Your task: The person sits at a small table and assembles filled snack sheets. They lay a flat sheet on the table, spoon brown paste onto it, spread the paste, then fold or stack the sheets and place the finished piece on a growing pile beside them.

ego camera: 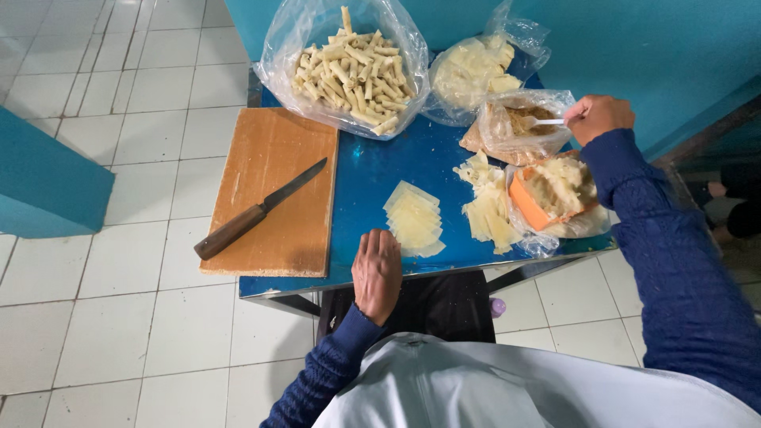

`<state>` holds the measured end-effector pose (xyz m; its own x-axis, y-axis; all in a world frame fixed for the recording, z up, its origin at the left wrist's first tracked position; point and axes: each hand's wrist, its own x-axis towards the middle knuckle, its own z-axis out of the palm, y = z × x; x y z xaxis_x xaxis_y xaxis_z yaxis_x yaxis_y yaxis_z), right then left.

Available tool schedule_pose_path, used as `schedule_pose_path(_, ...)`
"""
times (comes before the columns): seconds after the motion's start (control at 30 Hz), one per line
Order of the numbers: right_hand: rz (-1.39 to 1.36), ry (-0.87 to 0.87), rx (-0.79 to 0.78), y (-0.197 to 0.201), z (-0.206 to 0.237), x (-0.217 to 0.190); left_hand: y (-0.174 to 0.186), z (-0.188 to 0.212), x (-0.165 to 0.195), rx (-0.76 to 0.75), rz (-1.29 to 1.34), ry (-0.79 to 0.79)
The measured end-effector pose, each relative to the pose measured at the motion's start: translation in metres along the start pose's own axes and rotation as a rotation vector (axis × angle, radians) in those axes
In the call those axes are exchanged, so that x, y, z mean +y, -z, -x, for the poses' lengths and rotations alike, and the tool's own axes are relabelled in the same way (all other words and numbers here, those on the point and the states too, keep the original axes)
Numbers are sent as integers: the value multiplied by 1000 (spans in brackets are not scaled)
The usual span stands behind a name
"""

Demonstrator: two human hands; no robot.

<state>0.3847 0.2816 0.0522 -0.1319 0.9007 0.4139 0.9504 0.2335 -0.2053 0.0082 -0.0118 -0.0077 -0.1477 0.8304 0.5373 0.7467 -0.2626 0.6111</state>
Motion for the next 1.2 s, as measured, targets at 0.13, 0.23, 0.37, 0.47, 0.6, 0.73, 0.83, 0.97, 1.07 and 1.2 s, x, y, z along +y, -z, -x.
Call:
schedule_pose_path(0.13, -200, -104, -35, 2, -2, 5, 0, -2, 0, 22, 24, -2)
schedule_pose_path(0.23, -329, -144, -60, 14, 1, 15, 0, -3, 0, 35, 63, 31)
schedule_pose_path(0.37, -374, -173, -54, 39, 20, 18, -2, -5, 1, 65, 137, 58)
schedule_pose_path(0.47, -424, -191, -94, 62, 38, 1, 0, -4, 0, 33, 253, 110)
schedule_pose_path(0.6, -696, -104, -190, 71, 72, -45, 0, -3, -3, 2, 351, 180)
schedule_pose_path(0.73, -585, 41, -242, 53, 109, -97, -1, -3, -7, 16, 381, 171)
schedule_pose_path(0.83, -689, 58, -321, 34, 144, -135, -2, -2, -9, 1, 389, 178)
schedule_pose_path(0.97, -780, 53, -373, 31, 175, -173, -3, -3, -9, -3, 437, 191)
schedule_pose_path(1.07, -635, 117, -192, 39, 193, -192, -4, -5, -9, 22, 447, 136)
schedule_pose_path(1.2, -441, 368, 60, 47, 205, -205, -7, -10, -9, -43, 501, 182)
